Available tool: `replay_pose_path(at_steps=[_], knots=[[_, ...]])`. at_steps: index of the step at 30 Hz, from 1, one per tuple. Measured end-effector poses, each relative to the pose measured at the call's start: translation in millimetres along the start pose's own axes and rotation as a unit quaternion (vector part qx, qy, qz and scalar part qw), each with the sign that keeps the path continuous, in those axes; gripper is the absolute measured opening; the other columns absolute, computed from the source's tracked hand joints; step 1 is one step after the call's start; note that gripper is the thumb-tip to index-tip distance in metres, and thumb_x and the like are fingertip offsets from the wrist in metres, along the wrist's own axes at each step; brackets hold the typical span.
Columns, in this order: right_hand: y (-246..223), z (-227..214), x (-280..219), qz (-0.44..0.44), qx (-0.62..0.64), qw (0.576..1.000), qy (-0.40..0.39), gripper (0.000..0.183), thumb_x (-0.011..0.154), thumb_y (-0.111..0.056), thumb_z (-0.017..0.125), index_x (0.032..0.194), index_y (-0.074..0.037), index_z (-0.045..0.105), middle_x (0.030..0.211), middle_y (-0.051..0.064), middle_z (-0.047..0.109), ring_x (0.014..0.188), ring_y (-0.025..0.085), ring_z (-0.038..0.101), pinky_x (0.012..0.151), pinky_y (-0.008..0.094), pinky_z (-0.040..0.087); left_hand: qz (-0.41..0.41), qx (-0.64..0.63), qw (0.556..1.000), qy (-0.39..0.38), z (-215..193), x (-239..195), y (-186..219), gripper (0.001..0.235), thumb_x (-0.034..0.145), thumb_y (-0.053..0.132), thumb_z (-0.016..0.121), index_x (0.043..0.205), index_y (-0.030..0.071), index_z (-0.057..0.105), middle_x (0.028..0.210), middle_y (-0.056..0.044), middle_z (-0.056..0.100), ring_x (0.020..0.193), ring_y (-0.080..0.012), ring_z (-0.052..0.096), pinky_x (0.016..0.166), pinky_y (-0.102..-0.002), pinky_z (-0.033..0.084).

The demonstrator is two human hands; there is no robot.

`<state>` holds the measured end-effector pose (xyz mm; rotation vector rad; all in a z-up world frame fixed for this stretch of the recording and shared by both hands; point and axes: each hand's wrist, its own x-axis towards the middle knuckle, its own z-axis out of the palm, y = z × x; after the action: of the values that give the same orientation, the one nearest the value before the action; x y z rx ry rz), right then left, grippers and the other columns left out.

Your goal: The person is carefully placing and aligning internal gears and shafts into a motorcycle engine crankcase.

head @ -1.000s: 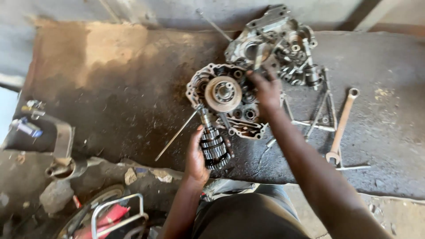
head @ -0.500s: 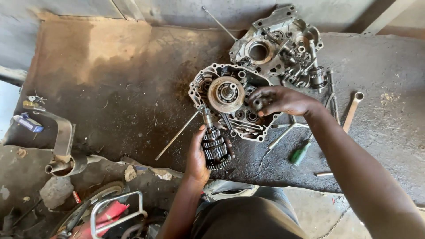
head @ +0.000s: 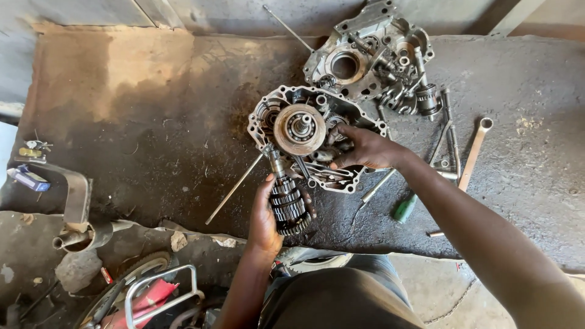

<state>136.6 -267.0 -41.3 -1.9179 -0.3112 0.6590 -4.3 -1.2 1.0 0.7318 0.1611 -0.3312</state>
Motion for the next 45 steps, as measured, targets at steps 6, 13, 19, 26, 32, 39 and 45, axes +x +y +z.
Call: replay_pose_path(at_steps=[6,13,19,26,32,39,45], knots=[[-22,-2,-4,0.008,-0.07,0.997,-0.018,0.065,0.076,-0.031,0.091,0.129,-0.007,0.062,0.129,0.029,0.066,0.122,0.051,0.061,0.104,0.061,0.047,-0.009,0.007,1.0,-0.025,4,2,-2,0.051,0.099,0.047,0.049,0.122,0.002,0.057,0.085,-0.023,0.07,0.079,-0.0296,0.072,0.069,-0.048,0.065],[-66,-32,-24,-0.053,-0.095,0.989,0.097,0.037,0.097,-0.024,0.071,0.128,-0.004,0.068,0.125,0.026,0.068,0.116,0.047,0.064,0.1,0.061,0.049,0.002,-0.013,1.0,-0.015,-1,1,-4,0.053,0.099,0.046,0.05,0.123,-0.001,0.057,0.085,-0.026,0.07,0.077,-0.0317,0.072,0.066,-0.051,0.065],[-43,4,8,-0.043,-0.465,0.873,0.143,0.032,0.091,-0.024,0.071,0.123,-0.022,0.072,0.11,0.008,0.078,0.095,0.031,0.077,0.087,0.045,0.061,-0.012,-0.012,1.0,-0.024,4,-1,-6,0.053,0.098,0.049,0.052,0.122,0.001,0.056,0.086,-0.024,0.07,0.079,-0.0303,0.072,0.069,-0.051,0.065],[-4,11,39,-0.008,-0.558,0.822,0.111,0.057,0.082,-0.026,0.076,0.136,-0.018,0.057,0.124,0.012,0.063,0.088,0.039,0.075,0.073,0.051,0.064,-0.08,-0.034,0.995,0.056,22,-12,-1,0.052,0.092,0.045,0.065,0.117,-0.001,0.061,0.088,-0.027,0.072,0.078,-0.0337,0.075,0.071,-0.05,0.064],[-41,9,-17,0.052,-0.413,0.881,0.224,0.034,0.091,-0.043,0.072,0.12,-0.024,0.074,0.11,0.006,0.073,0.099,0.035,0.073,0.083,0.05,0.06,-0.107,-0.054,0.993,0.001,27,-10,-2,0.051,0.095,0.047,0.065,0.113,-0.001,0.064,0.088,-0.025,0.072,0.075,-0.0334,0.075,0.07,-0.05,0.063],[-106,37,-77,-0.018,0.428,0.833,0.35,0.019,0.102,-0.017,0.064,0.118,-0.007,0.067,0.115,0.009,0.067,0.106,0.022,0.068,0.099,0.039,0.059,-0.074,0.037,0.995,0.049,80,-19,7,0.04,0.09,0.032,0.074,0.111,0.0,0.066,0.095,-0.02,0.069,0.084,-0.0275,0.069,0.082,-0.047,0.06],[-126,60,-90,-0.068,0.347,0.898,0.261,0.024,0.099,-0.011,0.064,0.118,0.003,0.069,0.093,0.016,0.066,0.089,0.026,0.068,0.076,0.045,0.064,-0.154,0.045,0.987,0.016,92,-7,13,0.041,0.089,0.039,0.073,0.109,0.005,0.065,0.087,-0.013,0.066,0.077,-0.0192,0.068,0.07,-0.034,0.061]])
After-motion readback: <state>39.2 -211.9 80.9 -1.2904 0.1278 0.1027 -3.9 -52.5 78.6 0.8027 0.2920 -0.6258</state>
